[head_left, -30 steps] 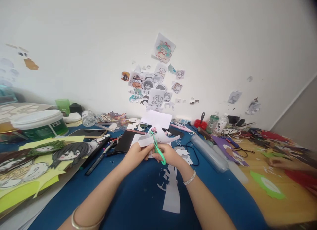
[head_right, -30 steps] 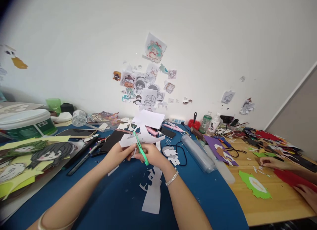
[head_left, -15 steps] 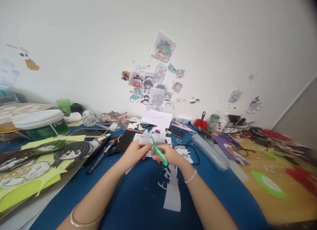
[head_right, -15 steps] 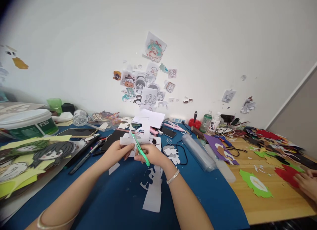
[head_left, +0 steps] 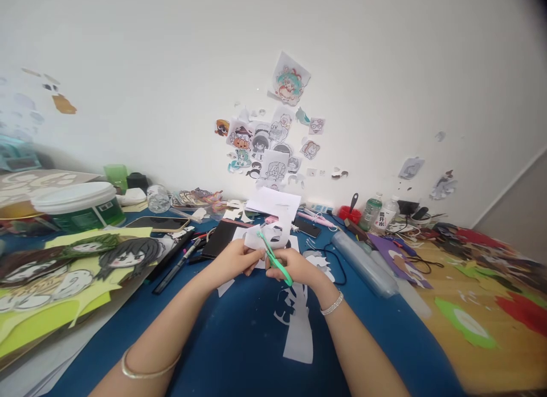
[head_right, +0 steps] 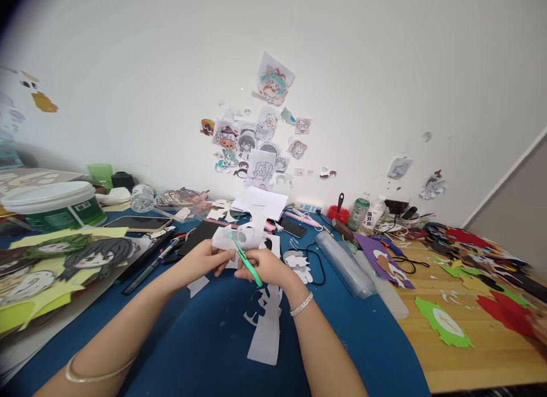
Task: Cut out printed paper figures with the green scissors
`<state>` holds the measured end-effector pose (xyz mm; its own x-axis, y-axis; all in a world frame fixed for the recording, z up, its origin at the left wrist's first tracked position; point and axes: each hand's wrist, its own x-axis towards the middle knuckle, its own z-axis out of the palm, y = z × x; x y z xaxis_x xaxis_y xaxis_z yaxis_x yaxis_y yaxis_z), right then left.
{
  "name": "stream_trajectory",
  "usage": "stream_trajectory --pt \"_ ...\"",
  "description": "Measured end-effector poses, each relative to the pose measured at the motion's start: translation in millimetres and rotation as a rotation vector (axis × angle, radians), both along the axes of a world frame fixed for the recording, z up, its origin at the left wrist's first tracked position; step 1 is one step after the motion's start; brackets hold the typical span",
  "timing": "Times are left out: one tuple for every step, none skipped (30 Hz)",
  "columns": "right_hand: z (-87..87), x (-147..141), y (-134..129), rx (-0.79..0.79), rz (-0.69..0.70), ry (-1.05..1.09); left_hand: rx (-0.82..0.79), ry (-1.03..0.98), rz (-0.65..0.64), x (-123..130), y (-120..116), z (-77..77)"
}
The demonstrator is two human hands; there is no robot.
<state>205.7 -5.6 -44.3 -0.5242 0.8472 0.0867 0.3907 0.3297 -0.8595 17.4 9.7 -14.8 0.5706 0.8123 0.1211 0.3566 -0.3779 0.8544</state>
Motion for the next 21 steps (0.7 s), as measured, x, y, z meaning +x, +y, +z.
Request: stream_trajectory --pt "0.0 0 0 0.008 -0.003 0.009 0.007 0.000 -0.013 0 0 0.3" --pt "-0.2 0 0 0.017 -0.007 0.021 0.015 0.004 -0.025 -1 1 0.4" --pt "-0.6 0 0 0.024 -0.013 0.035 0.023 0.008 -0.036 -1 1 0.0" --pt "-1.2 0 1 0.029 -0.022 0.049 0.032 0.008 -0.042 -1 2 -0.7" --pt "-2.0 -1 1 0.030 -0.034 0.062 0.041 0.002 -0.043 0 3 -1.7" --pt "-2.8 -1 2 0.028 -0.045 0.072 0.052 -0.011 -0.037 1 4 -3.1" --pt "-3.6 -1 2 0.026 -0.052 0.078 0.065 -0.031 -0.026 1 5 -4.7" --pt "-4.1 -1 2 0.024 -0.058 0.081 0.080 -0.054 -0.015 2 5 -6.3" --pt "-4.3 -1 2 0.025 -0.061 0.083 0.097 -0.075 -0.003 4 6 -7.8" --pt "-4.2 -2 2 0.029 -0.061 0.084 0.113 -0.090 0.010 5 6 -9.2" --pt "-3.9 -2 2 0.033 -0.058 0.084 0.129 -0.096 0.023 6 5 -10.3" --pt "-3.4 -2 2 0.037 -0.057 0.085 0.147 -0.095 0.037 7 5 -11.2" --pt "-2.8 -2 1 0.041 -0.057 0.087 0.163 -0.090 0.053 8 4 -11.9" --pt "-2.2 -3 1 0.043 -0.057 0.088 0.179 -0.083 0.072 8 3 -12.5" --pt "-1.7 -3 0 0.046 -0.057 0.088 0.195 -0.075 0.092 9 3 -13.1" --pt "-1.4 -3 0 0.046 -0.054 0.088 0.212 -0.068 0.113 10 2 -13.6" --pt "-1.2 -3 0 0.044 -0.049 0.088 0.230 -0.063 0.133 10 2 -14.2" --pt "-1.1 -3 0 0.042 -0.043 0.088 0.250 -0.059 0.152 11 2 -14.8" --pt "-1.0 -3 0 0.042 -0.038 0.088 0.269 -0.055 0.169 12 2 -15.5" --pt "-0.9 -3 0 0.043 -0.035 0.089 0.286 -0.053 0.182 12 2 -16.3" --pt "-0.8 -3 0 0.046 -0.034 0.088 0.299 -0.050 0.191 13 2 -17.2"
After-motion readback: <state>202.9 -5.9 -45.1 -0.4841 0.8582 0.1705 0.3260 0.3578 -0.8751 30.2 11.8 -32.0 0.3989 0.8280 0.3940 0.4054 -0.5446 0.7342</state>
